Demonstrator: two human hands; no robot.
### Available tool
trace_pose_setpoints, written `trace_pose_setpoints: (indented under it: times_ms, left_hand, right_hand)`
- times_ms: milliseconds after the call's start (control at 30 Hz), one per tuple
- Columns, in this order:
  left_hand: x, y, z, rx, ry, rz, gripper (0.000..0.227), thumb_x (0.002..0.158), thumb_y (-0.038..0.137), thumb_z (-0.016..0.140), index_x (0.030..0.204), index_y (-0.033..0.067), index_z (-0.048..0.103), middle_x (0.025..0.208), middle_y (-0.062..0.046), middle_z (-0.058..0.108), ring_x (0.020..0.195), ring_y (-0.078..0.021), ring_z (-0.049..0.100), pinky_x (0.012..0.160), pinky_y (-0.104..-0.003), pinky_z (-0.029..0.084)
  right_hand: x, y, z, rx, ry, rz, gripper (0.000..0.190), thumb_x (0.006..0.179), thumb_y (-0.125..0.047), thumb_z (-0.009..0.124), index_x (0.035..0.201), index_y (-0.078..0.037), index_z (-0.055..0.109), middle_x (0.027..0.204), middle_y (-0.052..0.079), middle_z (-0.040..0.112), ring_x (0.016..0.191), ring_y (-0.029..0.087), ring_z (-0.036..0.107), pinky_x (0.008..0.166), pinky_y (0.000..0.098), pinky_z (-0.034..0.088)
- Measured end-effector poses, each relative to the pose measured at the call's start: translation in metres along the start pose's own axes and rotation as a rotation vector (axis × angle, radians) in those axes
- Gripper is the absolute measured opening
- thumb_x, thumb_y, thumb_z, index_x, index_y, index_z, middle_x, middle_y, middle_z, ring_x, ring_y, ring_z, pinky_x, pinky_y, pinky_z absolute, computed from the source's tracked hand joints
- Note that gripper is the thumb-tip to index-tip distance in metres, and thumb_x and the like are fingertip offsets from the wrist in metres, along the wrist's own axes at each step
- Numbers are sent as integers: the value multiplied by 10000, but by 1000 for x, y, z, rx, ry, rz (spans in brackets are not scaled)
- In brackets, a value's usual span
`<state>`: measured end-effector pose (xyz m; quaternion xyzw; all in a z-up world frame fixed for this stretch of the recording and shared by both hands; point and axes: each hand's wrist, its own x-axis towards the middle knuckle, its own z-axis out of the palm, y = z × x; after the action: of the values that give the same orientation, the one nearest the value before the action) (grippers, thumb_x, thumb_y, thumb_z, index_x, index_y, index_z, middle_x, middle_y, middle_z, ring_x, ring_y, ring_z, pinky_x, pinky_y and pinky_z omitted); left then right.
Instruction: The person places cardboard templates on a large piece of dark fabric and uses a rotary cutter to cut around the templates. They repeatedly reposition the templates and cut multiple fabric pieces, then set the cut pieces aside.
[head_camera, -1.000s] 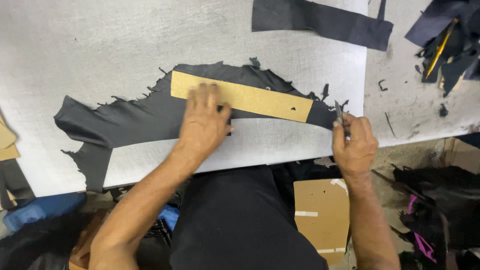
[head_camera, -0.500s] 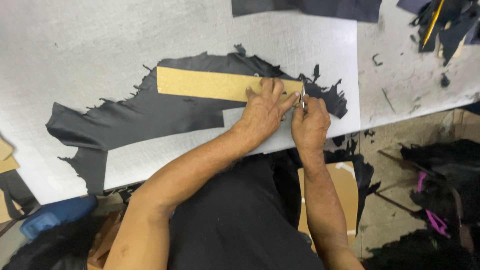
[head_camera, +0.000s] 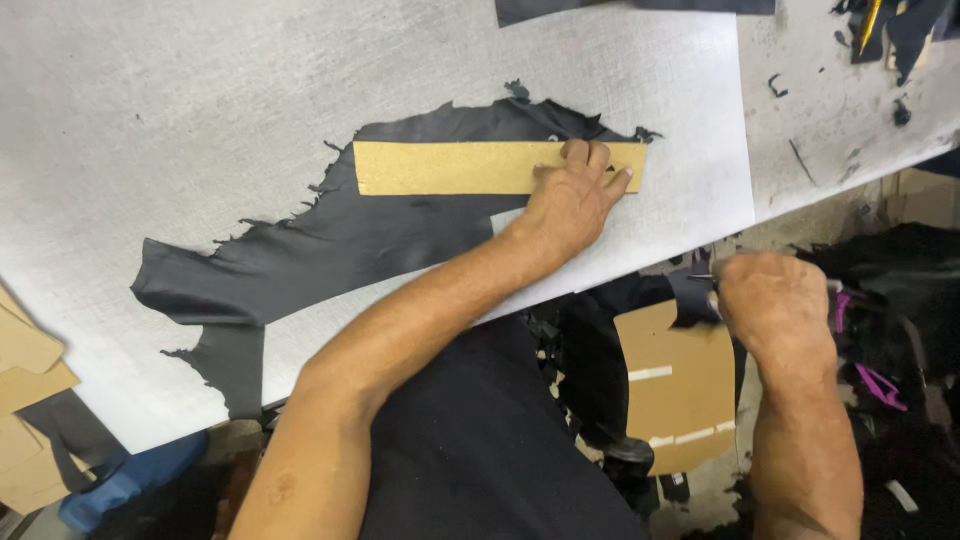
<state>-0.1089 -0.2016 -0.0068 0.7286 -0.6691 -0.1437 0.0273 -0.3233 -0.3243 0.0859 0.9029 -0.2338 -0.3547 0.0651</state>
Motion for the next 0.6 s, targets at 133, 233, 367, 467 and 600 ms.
trace_pose_setpoints:
  times_ms: [133, 233, 367, 467, 600]
  left_hand:
    - [-37, -71, -19, -322, 63, 145, 245, 998, 160, 565, 1195, 157, 709, 1122, -183, 633, 1070, -316, 622, 856, -412, 583]
    - [-76, -147, -37, -316, -45, 169, 216, 997, 204, 559, 1078, 157, 754, 1005, -197, 662, 979, -354, 657, 804, -466, 560]
    - [-85, -202, -46, -331, -329, 0, 367, 1054, 411, 565, 1051, 79, 721, 974, -181, 671, 951, -344, 687, 765, -498, 554]
    - [-70, -209, -27, -193, -283, 179, 179, 991, 295, 601, 1054, 195, 735, 864, -129, 699, 872, -321, 703, 672, -473, 570]
    - [-58, -207, -4, -4, -189, 349, 184, 925, 120, 629, 1084, 193, 685, 708, -110, 696, 660, -283, 725, 478, -399, 574]
  right_hand:
    - [-31, -67, -12, 352, 182, -98, 231, 1014, -189, 592, 1154, -69, 733, 918, 121, 714, 662, 236, 688, 599, 340, 560]
    - [-20, -151, -12, 902, 368, -28, 237, 900, -125, 727, 1117, -36, 754, 865, 119, 702, 643, 227, 659, 610, 341, 536]
    - [19, -268, -34, 1525, 355, 15, 290, 920, -24, 701, 1205, 29, 693, 876, 90, 632, 695, 137, 724, 502, 261, 556]
    - [57, -327, -63, 1656, 558, -77, 281, 979, 5, 697, 1255, 54, 682, 938, 72, 630, 740, 117, 698, 611, 233, 630]
    - [98, -369, -84, 1629, 644, 14, 219, 954, -4, 682, 1161, 68, 677, 892, 94, 640, 659, 147, 692, 554, 270, 560]
